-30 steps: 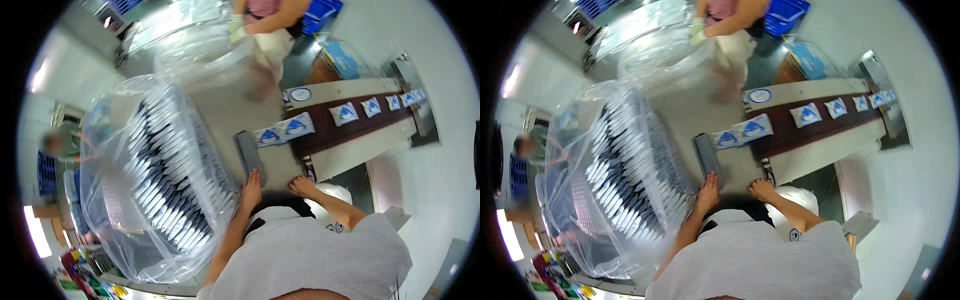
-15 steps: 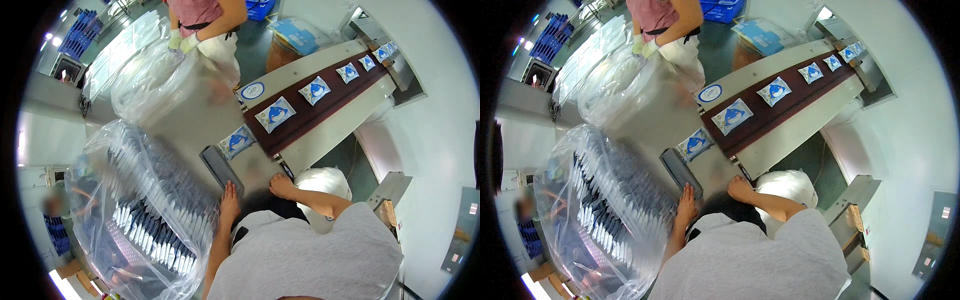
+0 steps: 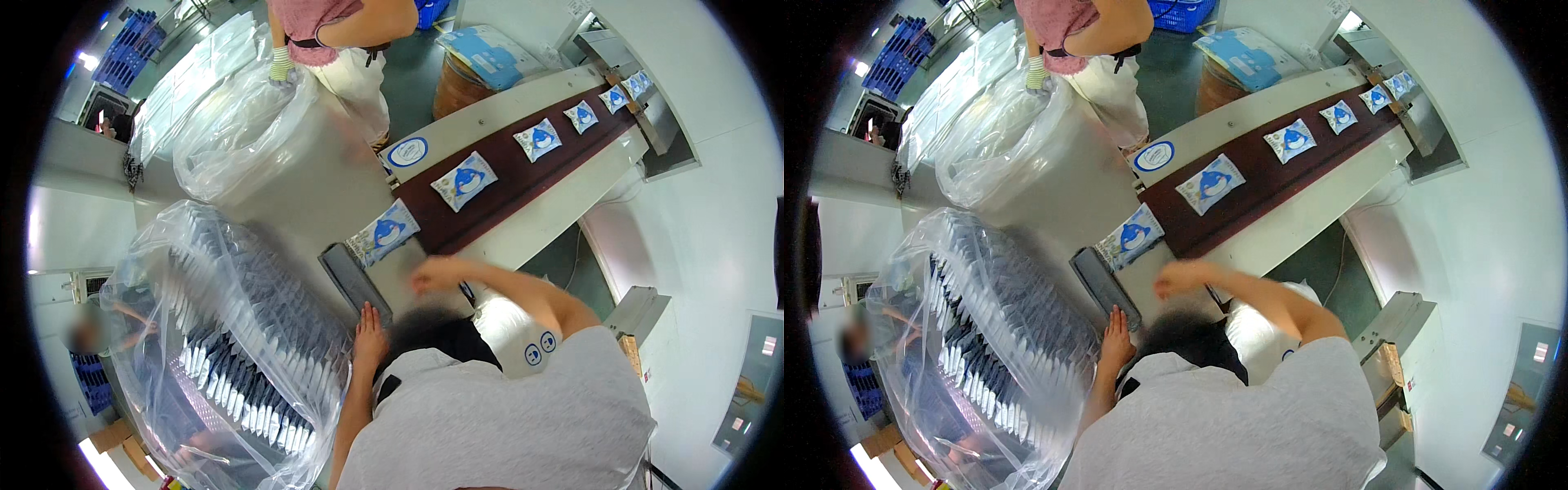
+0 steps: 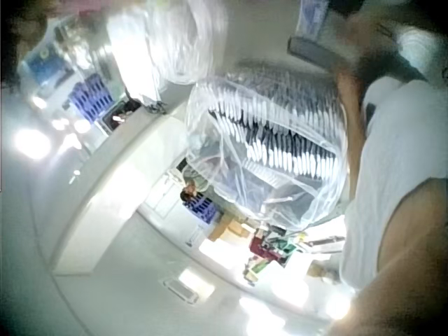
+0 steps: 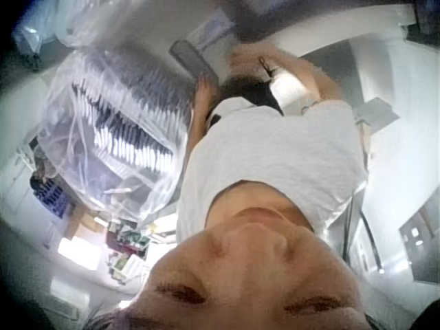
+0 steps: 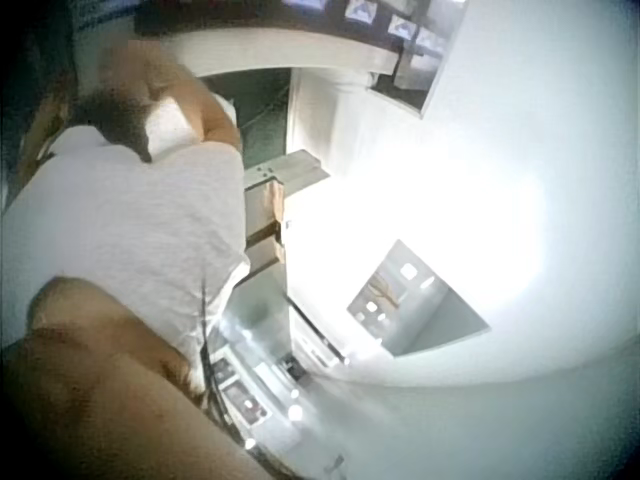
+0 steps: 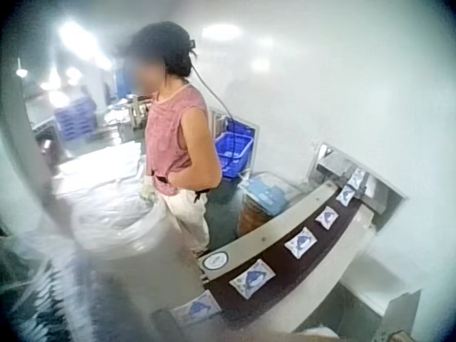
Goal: The person takes small white and blue pouches from a large clear plastic bag and places them one by one onto a moving conveyor belt.
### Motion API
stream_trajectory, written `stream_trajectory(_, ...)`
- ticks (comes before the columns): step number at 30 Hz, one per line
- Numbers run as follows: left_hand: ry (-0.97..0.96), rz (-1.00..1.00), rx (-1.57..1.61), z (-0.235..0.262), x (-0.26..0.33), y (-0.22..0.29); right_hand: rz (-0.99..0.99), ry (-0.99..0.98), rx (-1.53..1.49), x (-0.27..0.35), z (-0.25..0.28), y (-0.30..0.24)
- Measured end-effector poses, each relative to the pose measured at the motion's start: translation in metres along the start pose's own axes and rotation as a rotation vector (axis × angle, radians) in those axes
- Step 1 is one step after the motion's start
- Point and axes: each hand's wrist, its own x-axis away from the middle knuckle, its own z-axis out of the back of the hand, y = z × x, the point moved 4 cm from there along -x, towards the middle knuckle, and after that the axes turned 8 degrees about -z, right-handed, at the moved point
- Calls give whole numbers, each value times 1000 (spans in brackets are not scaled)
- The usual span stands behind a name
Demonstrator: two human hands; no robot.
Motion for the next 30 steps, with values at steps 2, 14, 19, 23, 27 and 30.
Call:
stream_trajectory(2, 5, -5, -3, 1, -2, 3, 69, 313, 101, 12, 79, 20)
stream_trajectory(14, 70, 32, -27, -7, 1, -6, -582, 216, 1035, 79, 256, 144)
stream_trajectory(19, 64, 71, 5, -10, 2, -4, -193, -65, 257, -7, 242, 51)
stream_trajectory(23, 58, 52, -39, -10, -4, -3, 151, -201, 339, -109, 172, -2)
stream_trajectory(27, 173, 55, -95, -23, -1, -10, -140, -140, 348, -156, 88, -1)
stream_trajectory(30, 249, 79, -129, -35, 7, -13, -287, -89, 591, -131, 55, -23)
